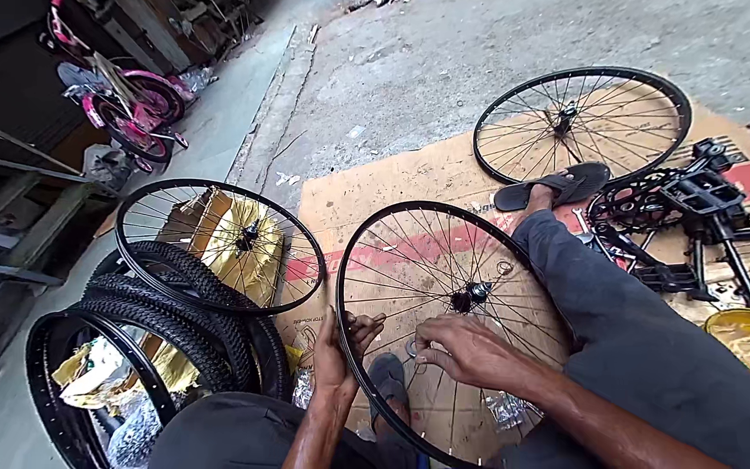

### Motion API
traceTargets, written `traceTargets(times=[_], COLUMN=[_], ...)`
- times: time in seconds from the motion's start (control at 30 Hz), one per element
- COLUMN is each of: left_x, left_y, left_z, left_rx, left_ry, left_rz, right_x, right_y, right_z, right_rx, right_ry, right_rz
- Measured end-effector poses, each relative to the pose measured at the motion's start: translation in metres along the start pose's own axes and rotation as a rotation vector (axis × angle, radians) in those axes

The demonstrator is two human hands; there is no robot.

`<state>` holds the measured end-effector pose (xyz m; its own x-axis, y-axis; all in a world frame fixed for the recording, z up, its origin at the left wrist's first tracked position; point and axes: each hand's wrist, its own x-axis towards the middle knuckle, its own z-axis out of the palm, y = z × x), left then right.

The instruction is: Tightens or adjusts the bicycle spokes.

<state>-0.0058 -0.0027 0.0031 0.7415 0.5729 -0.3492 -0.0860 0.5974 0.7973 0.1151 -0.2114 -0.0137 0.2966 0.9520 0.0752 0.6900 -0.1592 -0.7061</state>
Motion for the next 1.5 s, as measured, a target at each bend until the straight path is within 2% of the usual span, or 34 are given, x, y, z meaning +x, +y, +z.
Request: traceTargets(times=[0.07, 0.17, 0.23, 0.3, 0.43, 0.5, 0.6, 0.67, 0.7, 0.8, 0.87, 0.93, 1.0, 1.03, 1.1, 1.13, 1.2, 1.3, 1.37, 1.43, 1.5], left_x=[0.0, 0.001, 0.003, 0.004, 0.002, 0.003, 0.004, 0.004, 0.004, 0.005, 0.005, 0.005, 0.005, 0.004, 0.004, 0.005, 0.006, 0.004, 0.004, 0.003, 0.003], left_y=[-0.005, -0.008, -0.007, -0.007, -0.007, -0.008, -0.009, -0.008, -0.007, -0.007, -0.008, -0.007, -0.007, -0.007, -0.007, -0.007, -0.007, -0.007, -0.007, -0.007, -0.007], left_z=[0.0, -0.002, -0.001, 0.0, 0.002, 0.001, -0.002, -0.002, -0.001, 0.001, -0.001, -0.003, -0.003, -0.003, -0.001, 0.0, 0.0, 0.0, 0.0, 0.001, 0.004], left_rx=[0.04, 0.059, 0.053, 0.055, 0.044, 0.051, 0.048, 0.047, 0.044, 0.039, 0.055, 0.065, 0.063, 0.058, 0.052, 0.053, 0.062, 0.07, 0.065, 0.062, 0.062], left_ry=[0.066, 0.128, 0.119, 0.118, 0.132, 0.131, 0.134, 0.117, 0.106, 0.112, 0.119, 0.121, 0.104, 0.091, 0.076, 0.08, 0.109, 0.123, 0.094, 0.074, 0.088], left_rz=[-0.06, -0.088, -0.087, -0.083, -0.081, -0.08, -0.078, -0.078, -0.081, -0.09, -0.087, -0.084, -0.081, -0.08, -0.078, -0.078, -0.077, -0.077, -0.074, -0.073, -0.072], right_x=[-0.002, 0.004, 0.01, 0.012, 0.015, 0.023, 0.02, 0.012, 0.011, 0.016, 0.02, 0.019, 0.014, 0.012, 0.014, 0.016, 0.02, 0.018, 0.012, 0.012, 0.015], right_y=[0.002, -0.011, -0.015, -0.015, -0.025, -0.027, -0.015, -0.011, -0.016, -0.031, -0.03, -0.02, -0.012, -0.015, -0.027, -0.031, -0.032, -0.02, -0.014, -0.023, -0.031], right_z=[0.013, 0.032, 0.04, 0.044, 0.072, 0.062, 0.033, 0.032, 0.036, 0.061, 0.06, 0.038, 0.027, 0.028, 0.044, 0.055, 0.062, 0.032, 0.026, 0.04, 0.058], right_rx=[-0.111, 0.099, 0.251, 0.324, 0.052, 0.059, 0.328, 0.457, 0.429, 0.123, 0.095, 0.26, 0.444, 0.473, 0.307, 0.18, 0.082, 0.317, 0.464, 0.35, 0.113], right_ry=[-0.102, -0.275, -0.261, -0.23, -0.042, -0.172, -0.354, -0.302, -0.247, -0.112, -0.196, -0.344, -0.357, -0.314, -0.187, -0.125, -0.15, -0.361, -0.326, -0.197, -0.116], right_rz=[-0.016, -0.134, -0.164, -0.095, 0.036, 0.05, -0.049, 0.002, 0.075, 0.104, 0.055, -0.019, -0.018, 0.049, 0.156, 0.133, 0.079, -0.006, 0.019, 0.124, 0.099])
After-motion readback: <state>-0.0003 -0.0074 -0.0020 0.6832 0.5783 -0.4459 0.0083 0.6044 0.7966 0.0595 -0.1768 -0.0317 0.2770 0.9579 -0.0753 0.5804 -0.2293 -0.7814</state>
